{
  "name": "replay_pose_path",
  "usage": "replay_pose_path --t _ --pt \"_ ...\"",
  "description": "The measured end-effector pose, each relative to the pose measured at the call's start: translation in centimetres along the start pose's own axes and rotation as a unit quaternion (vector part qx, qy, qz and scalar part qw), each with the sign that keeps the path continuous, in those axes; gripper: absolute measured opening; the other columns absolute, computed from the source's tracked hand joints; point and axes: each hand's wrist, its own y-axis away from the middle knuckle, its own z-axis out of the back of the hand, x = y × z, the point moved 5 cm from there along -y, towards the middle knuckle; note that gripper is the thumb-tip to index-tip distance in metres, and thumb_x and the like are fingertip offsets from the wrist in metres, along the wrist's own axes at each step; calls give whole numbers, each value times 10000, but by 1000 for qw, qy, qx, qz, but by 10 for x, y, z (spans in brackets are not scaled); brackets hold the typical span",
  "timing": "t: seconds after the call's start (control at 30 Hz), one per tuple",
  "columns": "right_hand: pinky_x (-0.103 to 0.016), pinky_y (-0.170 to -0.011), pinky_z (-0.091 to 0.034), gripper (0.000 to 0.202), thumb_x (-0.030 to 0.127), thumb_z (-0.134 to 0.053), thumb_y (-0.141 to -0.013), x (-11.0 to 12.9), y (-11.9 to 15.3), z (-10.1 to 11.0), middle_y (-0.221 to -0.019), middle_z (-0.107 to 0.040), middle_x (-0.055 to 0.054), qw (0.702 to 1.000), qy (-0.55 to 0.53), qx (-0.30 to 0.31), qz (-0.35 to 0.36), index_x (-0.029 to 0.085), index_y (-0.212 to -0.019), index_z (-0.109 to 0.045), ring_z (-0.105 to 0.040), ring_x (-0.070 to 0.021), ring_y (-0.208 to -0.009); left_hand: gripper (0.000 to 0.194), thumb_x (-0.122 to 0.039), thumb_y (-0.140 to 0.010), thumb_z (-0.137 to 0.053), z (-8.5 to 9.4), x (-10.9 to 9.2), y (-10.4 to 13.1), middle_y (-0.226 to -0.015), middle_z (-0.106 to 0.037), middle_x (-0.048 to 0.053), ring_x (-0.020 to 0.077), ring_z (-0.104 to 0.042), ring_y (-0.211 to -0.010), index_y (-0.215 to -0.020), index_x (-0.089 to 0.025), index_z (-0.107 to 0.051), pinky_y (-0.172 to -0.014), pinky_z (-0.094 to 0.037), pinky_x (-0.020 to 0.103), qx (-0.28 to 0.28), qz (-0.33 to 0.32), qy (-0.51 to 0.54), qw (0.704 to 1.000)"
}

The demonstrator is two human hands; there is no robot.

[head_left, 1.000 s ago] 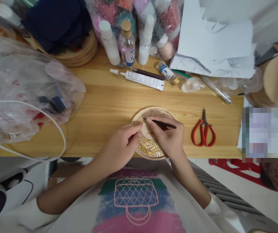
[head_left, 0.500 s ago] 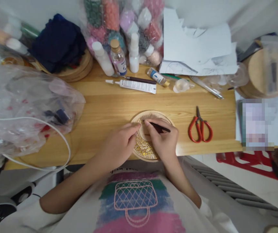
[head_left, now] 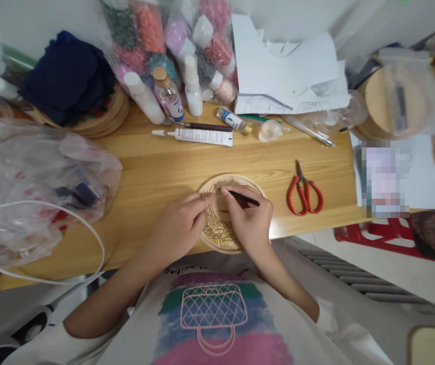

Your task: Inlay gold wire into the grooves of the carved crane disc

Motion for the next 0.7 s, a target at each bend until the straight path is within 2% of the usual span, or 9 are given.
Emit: replay_pose_path --t 0.1,0.2,0.33,0.4,0.57,0.7 --pt "-317 -807 -592 110 233 -675 -863 -1 0 0 -910 -799 -19 1000 -12 0 -6 243 -876 -783 -742 -174 -866 445 -99 -915 -389 -1 -1 0 -990 -727 60 169 -678 -885 -1221 -188 -699 -841 -547 309 -3 2 -1 1000" --pt "-308 -785 -602 88 236 -701 -843 -2 0 3 -886 -799 -17 999 -47 -5 -18 240 -865 -787 -744 -169 -851 433 -104 -926 -387 -2 -1 1 -1018 -725 86 189 -687 -931 -1232 -151 -690 -856 -553 325 -12 -4 3 1000" --pt "-312 -732 -617 60 241 -743 -804 -6 -7 18 -847 -796 -21 997 -72 -6 -33 232 -841 -789 -745 -173 -799 438 -110 -929 -386 -4 -1 2 -1069 -734 88 190 -691 -964 -1253 -157 -677 -886 -561 336 -24 -8 15 1000" --pt "-310 -702 -616 59 251 -757 -797 -7 -16 31 -845 -795 -20 998 -57 5 -16 237 -845 -789 -741 -172 -778 436 -117 -933 -389 -5 0 3 -1092 -737 83 183 -692 -969 -1257 -174 -675 -896 -562 336 -29 -9 19 999" --pt "-292 -665 -591 56 209 -768 -785 -7 -38 53 -783 -776 -2 996 -4 46 79 256 -813 -784 -712 -149 -715 434 -133 -942 -372 -2 -1 6 -1139 -729 107 185 -685 -1009 -1266 -125 -662 -915 -552 319 -43 -19 16 999" --pt "-319 -694 -603 41 236 -762 -793 -20 -37 53 -815 -778 -14 998 -18 21 50 251 -827 -777 -720 -164 -751 420 -166 -958 -377 6 -3 9 -1023 -729 80 176 -678 -924 -1265 -143 -664 -843 -548 297 -39 -6 11 999"
